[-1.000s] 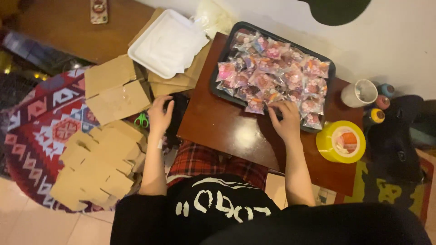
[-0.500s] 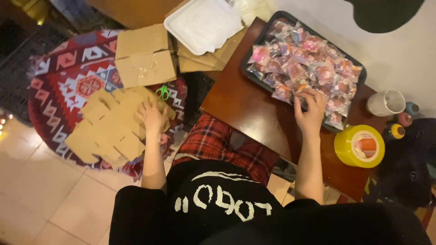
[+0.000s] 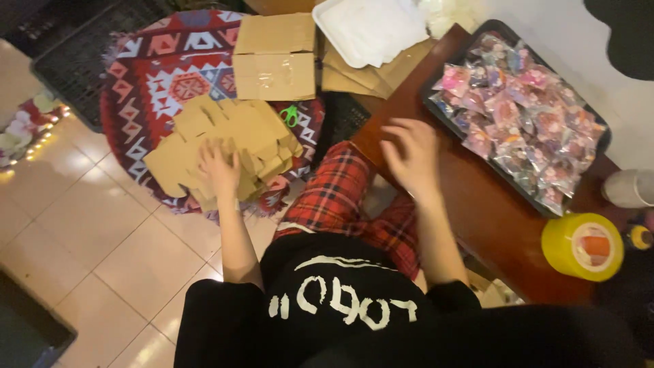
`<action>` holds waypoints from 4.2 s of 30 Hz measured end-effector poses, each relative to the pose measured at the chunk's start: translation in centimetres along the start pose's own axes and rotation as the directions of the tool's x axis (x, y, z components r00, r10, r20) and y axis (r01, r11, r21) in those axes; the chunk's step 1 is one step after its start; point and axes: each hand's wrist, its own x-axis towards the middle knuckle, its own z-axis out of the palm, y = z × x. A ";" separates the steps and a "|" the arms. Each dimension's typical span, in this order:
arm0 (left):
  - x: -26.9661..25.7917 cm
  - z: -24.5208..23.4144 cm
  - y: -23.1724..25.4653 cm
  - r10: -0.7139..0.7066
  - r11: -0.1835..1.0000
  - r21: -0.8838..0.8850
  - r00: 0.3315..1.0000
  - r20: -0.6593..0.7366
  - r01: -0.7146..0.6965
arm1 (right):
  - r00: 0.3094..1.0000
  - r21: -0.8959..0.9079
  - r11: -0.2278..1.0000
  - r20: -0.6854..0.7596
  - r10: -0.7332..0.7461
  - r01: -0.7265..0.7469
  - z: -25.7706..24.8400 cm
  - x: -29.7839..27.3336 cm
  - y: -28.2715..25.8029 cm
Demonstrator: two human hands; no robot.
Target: Folding small cardboard boxes and filling them with small packaged items.
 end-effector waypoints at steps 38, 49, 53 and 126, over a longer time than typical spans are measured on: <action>0.5 -12.1 -10.5 -0.448 0.497 -0.804 0.890 0.085 0.326 | 0.296 0.276 0.114 0.925 0.239 -0.954 39.5 -0.6 4.9; 0.4 -17.5 -10.8 -0.480 0.523 -0.783 0.875 0.056 0.337 | 0.394 0.380 0.113 0.904 0.164 -0.918 38.5 0.1 0.1; 1.0 -12.0 -11.9 -0.399 0.685 -0.691 0.912 -0.091 0.231 | 0.642 0.589 0.258 0.721 0.259 -0.766 42.8 -1.3 4.5; -3.9 -8.0 32.0 0.855 0.453 -0.743 0.475 0.207 -0.493 | 0.712 0.442 0.729 -0.245 0.659 -0.523 -6.4 -18.9 5.4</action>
